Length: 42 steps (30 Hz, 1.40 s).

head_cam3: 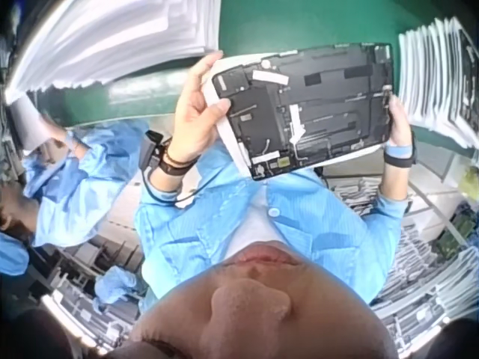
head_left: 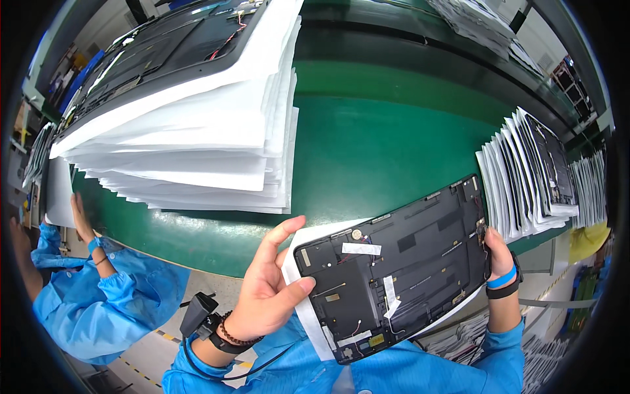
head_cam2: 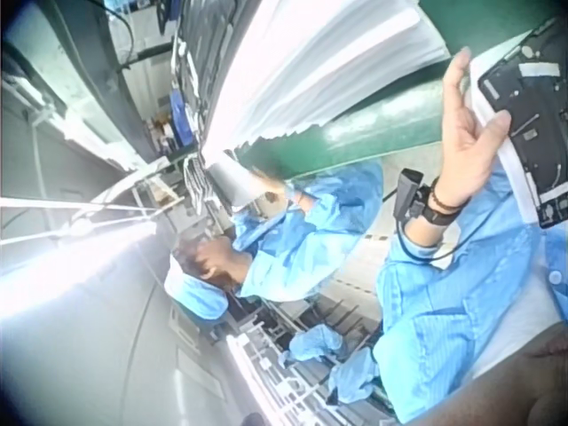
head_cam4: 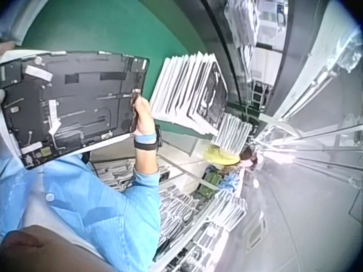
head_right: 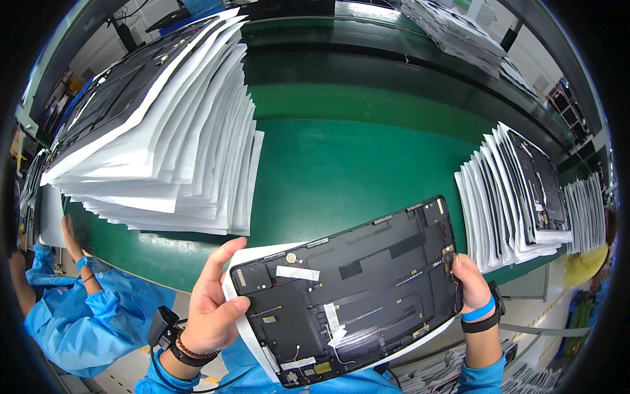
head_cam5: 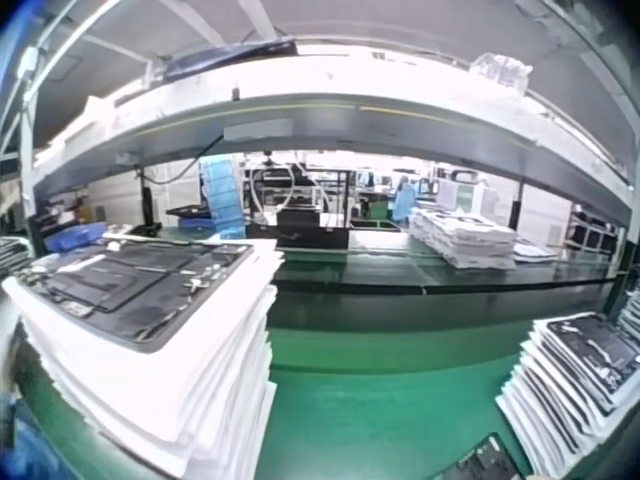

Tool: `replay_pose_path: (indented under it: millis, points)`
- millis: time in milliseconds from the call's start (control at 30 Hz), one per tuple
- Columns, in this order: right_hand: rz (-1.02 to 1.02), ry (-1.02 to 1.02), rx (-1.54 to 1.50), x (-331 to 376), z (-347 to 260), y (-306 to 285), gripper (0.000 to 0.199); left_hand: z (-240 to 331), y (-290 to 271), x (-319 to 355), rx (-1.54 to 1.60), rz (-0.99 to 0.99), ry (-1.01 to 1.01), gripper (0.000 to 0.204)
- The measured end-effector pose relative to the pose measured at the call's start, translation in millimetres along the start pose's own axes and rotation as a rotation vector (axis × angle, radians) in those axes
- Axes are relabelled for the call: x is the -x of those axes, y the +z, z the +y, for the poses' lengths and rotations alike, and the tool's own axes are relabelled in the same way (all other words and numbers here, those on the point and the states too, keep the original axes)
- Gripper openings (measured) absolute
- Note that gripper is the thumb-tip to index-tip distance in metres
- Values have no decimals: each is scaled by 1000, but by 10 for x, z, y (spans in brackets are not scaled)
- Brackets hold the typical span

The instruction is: Assembling components into electronic device frames and placing them into protective foam sleeves on an assembly line.

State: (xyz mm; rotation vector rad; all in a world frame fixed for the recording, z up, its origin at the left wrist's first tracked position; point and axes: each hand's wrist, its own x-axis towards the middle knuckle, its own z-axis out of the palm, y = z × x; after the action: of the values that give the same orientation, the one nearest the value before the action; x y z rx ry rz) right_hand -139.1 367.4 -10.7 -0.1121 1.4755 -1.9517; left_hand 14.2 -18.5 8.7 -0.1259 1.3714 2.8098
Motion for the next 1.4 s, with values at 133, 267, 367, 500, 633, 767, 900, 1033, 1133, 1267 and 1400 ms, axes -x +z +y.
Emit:
replay_pose_path:
  millis: [133,267,367,500,633,767,900,1033,1133,1267,1400]
  points:
    - [-81,-46,118,67,-50,-109,68,18,28,0,6,32,-12,74]
    - [-29,-59,180,-91,-208,237,97,-17,-80,41,20,18,19,69]
    - [-18,37,-45,-144,-233,207,101,18,-21,116,68,21,10,64]
    - [72,139,15,-4,-87,-128,105,17,-94,72,121,3,-14,61]
    - [-235,98,-75,-53,-139,-141,114,20,-99,60,133,11,-8,60]
    - [-238,62,-128,-92,-224,46,112,16,-99,69,121,20,-35,59]
    - [-180,157,-86,-34,-152,-127,72,-49,-158,52,156,23,-83,57]
    - [-86,118,24,-63,-138,64,37,-111,-213,51,133,36,-135,58]
    - [31,46,120,-106,-160,149,26,-37,-277,31,124,-40,-181,59]
    - [48,15,179,-146,-183,109,22,106,-435,-47,48,-236,-345,61]
    - [39,-20,166,-97,-233,165,22,195,-569,-42,-112,-313,-444,49]
